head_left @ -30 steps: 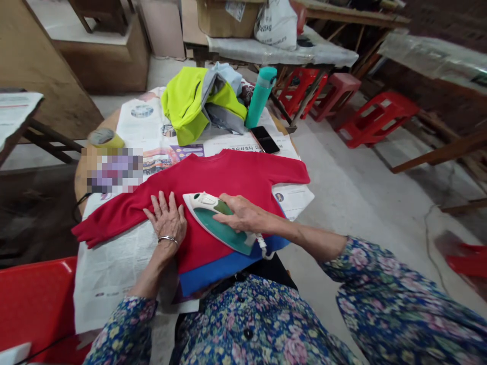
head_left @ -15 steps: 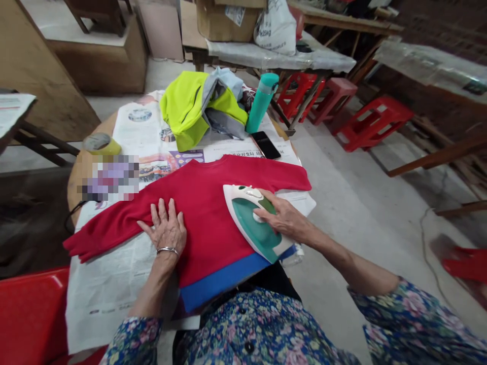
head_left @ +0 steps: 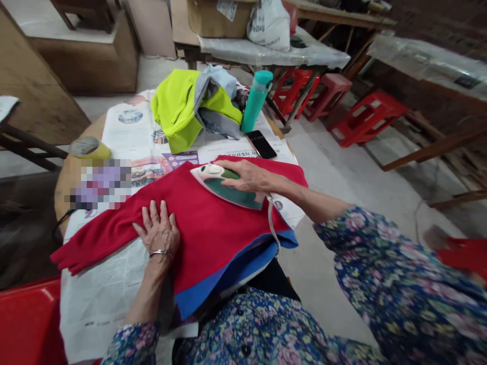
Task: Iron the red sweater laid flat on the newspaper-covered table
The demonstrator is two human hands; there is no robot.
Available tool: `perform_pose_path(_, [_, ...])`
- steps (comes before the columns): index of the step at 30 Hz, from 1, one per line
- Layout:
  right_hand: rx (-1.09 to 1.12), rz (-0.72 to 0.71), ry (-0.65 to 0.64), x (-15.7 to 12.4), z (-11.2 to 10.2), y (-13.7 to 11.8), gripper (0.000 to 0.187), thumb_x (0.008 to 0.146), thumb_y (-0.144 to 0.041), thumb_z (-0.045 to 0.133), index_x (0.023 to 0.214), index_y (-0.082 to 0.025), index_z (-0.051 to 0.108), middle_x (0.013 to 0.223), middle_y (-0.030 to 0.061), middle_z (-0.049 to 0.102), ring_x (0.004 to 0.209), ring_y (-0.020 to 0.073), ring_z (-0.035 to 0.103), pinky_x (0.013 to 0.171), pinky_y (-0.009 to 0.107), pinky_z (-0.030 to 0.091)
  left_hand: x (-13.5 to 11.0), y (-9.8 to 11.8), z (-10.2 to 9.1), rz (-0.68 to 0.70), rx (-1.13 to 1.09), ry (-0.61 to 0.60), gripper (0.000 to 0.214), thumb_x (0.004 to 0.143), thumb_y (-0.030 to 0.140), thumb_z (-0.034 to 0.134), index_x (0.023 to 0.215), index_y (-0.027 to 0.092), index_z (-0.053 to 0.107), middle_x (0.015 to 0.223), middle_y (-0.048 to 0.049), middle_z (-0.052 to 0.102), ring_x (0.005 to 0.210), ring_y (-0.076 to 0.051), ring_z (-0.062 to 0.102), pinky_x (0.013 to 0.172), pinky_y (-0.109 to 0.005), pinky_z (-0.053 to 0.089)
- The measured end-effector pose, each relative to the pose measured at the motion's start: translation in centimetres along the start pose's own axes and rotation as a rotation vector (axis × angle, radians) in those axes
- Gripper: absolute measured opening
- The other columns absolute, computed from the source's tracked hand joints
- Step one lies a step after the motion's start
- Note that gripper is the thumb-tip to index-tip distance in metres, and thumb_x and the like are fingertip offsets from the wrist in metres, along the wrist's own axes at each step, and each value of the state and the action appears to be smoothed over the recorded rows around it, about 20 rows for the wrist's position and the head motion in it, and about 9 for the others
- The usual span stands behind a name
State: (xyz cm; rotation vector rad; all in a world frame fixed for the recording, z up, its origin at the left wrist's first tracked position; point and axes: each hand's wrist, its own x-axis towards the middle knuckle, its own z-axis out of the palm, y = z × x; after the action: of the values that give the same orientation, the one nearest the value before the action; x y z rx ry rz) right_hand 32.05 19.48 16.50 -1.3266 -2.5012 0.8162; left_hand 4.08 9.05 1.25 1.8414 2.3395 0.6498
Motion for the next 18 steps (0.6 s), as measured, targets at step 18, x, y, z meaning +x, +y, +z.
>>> perform_pose_path(18, [0.124,0.435,0.264,-3.4,-1.3,3.9,0.043,0.100,-0.031,0.059,0.141,-0.017,0.060,0.078,0.0022,0.067,0.057,0.0206,0.066,0.061,0.033,0.056,0.8,0.8,-2.0,-0.022,-0.060,-0.063,0.062,0.106,0.036,0.042,0.165,0.022,0.051,0.175,-0.0195,0.043,0.167,-0.042,0.027,0.130,-0.081,0.012])
